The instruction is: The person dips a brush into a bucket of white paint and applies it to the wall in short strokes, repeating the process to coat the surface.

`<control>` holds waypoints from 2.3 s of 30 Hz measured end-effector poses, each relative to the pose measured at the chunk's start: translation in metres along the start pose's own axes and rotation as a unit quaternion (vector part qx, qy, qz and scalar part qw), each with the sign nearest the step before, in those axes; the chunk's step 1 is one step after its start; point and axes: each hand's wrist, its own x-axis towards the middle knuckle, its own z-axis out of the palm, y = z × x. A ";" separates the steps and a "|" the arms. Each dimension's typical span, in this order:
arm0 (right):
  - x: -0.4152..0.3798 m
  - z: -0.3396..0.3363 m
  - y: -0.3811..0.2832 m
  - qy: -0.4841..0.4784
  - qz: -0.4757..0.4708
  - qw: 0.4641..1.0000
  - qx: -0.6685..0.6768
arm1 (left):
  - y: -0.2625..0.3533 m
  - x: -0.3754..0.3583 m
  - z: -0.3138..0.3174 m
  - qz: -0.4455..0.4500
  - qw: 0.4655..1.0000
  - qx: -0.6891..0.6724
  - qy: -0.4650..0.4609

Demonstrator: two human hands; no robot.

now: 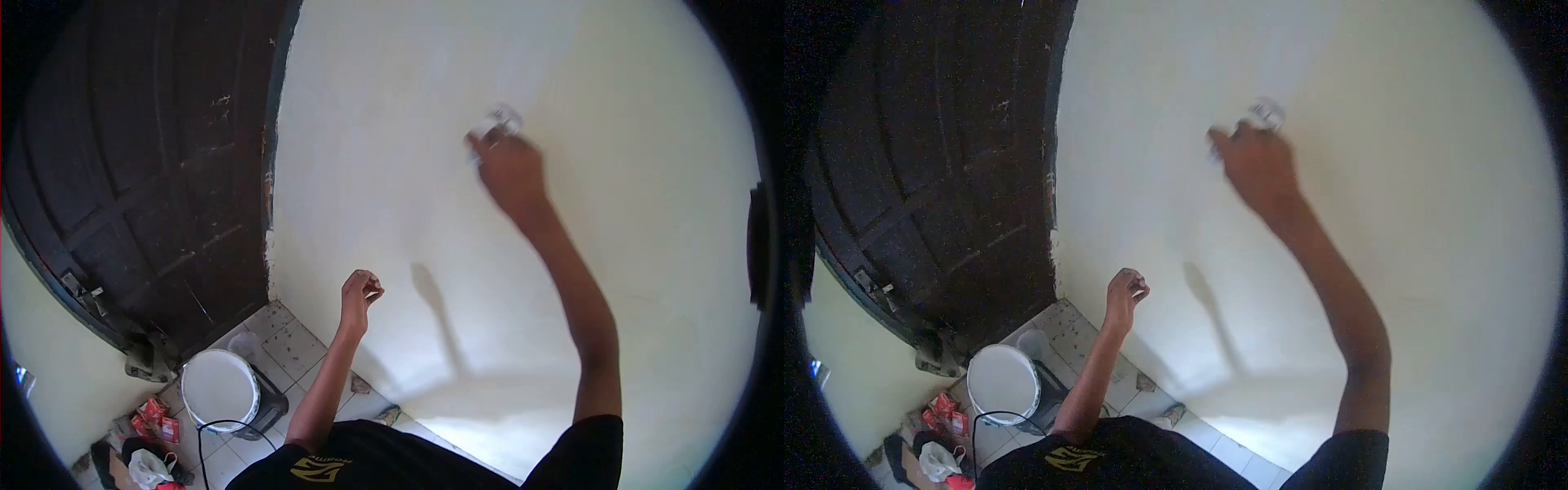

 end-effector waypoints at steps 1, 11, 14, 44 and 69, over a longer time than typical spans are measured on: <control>-0.017 0.023 -0.022 -0.014 -0.018 0.999 0.038 | 0.000 0.001 -0.002 -0.003 1.000 -0.009 -0.009; -0.075 0.056 -0.048 -0.112 -0.037 0.967 0.224 | 0.009 -0.007 0.001 0.000 0.999 -0.046 -0.027; 0.004 0.011 0.040 -0.060 0.024 0.962 0.267 | 0.008 -0.006 0.001 -0.020 0.998 -0.057 -0.019; 0.113 -0.097 0.157 0.164 -0.026 0.979 0.120 | -0.001 0.002 -0.009 -0.040 0.996 -0.072 -0.021; 0.109 -0.068 0.103 -0.026 -0.025 0.967 0.253 | 0.006 -0.001 -0.004 -0.073 0.993 -0.088 -0.013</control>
